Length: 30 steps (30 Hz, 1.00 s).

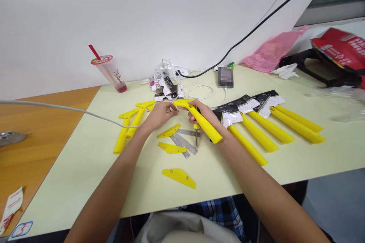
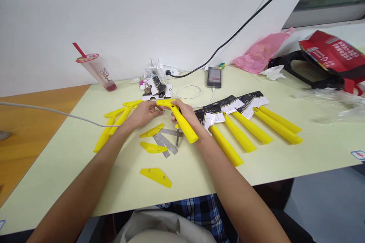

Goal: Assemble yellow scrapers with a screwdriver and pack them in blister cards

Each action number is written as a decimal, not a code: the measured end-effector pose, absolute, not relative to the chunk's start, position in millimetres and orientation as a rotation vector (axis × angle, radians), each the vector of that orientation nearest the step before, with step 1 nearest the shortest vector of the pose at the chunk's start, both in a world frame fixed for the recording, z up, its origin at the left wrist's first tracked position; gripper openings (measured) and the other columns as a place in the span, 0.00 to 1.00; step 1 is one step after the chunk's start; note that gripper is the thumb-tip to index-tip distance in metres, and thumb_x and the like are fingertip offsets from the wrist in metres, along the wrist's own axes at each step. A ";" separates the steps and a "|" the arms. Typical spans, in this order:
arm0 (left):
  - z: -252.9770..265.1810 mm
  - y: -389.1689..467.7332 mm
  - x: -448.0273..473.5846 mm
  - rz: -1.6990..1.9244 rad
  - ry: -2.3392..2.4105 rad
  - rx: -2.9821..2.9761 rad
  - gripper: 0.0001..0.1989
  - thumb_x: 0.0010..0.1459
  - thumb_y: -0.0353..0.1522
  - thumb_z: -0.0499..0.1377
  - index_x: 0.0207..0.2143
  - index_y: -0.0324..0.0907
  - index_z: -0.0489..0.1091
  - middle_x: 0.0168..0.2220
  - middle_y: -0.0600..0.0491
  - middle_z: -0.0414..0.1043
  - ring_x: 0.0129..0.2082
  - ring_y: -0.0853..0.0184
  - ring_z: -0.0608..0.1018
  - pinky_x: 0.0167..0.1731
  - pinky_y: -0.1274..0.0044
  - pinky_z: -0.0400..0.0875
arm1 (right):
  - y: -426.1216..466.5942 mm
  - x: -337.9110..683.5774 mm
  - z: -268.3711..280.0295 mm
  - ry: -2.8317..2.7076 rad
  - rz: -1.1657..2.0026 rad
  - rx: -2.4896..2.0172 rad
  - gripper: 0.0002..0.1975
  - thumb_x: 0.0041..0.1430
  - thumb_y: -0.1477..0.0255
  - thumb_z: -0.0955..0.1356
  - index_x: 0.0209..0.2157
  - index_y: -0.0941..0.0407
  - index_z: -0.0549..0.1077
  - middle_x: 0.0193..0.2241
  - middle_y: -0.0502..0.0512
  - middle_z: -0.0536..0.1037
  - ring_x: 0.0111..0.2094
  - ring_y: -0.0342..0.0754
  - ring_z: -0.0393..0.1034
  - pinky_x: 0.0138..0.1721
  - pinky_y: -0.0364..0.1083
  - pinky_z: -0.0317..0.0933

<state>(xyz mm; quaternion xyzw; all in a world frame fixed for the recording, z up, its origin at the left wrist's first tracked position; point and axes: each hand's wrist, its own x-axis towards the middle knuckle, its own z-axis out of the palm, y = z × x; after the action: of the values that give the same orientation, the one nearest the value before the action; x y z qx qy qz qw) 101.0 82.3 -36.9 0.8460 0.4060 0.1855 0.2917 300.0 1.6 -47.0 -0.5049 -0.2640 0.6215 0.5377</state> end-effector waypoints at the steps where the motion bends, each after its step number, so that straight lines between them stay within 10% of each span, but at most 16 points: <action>1: -38.3 83.2 100.6 0.492 1.080 2.261 0.14 0.63 0.39 0.64 0.44 0.41 0.84 0.39 0.50 0.82 0.37 0.62 0.78 0.39 0.72 0.68 | 1.3 300.2 -47.1 -0.625 1.486 -1.199 0.15 0.64 0.59 0.73 0.42 0.56 0.74 0.21 0.51 0.74 0.18 0.43 0.61 0.15 0.41 0.54; 30: -42.2 68.7 98.8 0.475 1.151 2.392 0.12 0.70 0.40 0.61 0.44 0.43 0.78 0.43 0.45 0.84 0.43 0.53 0.83 0.43 0.68 0.72 | -1.4 294.9 -39.3 -0.665 1.499 -1.297 0.16 0.65 0.57 0.71 0.41 0.56 0.73 0.19 0.48 0.71 0.17 0.42 0.60 0.15 0.40 0.50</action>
<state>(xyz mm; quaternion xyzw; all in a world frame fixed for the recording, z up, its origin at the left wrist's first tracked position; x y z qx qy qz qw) 98.8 68.7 -42.2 0.8652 0.4162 0.1716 0.2207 294.9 -1.4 -39.3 -0.5366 -0.2752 0.6204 0.5014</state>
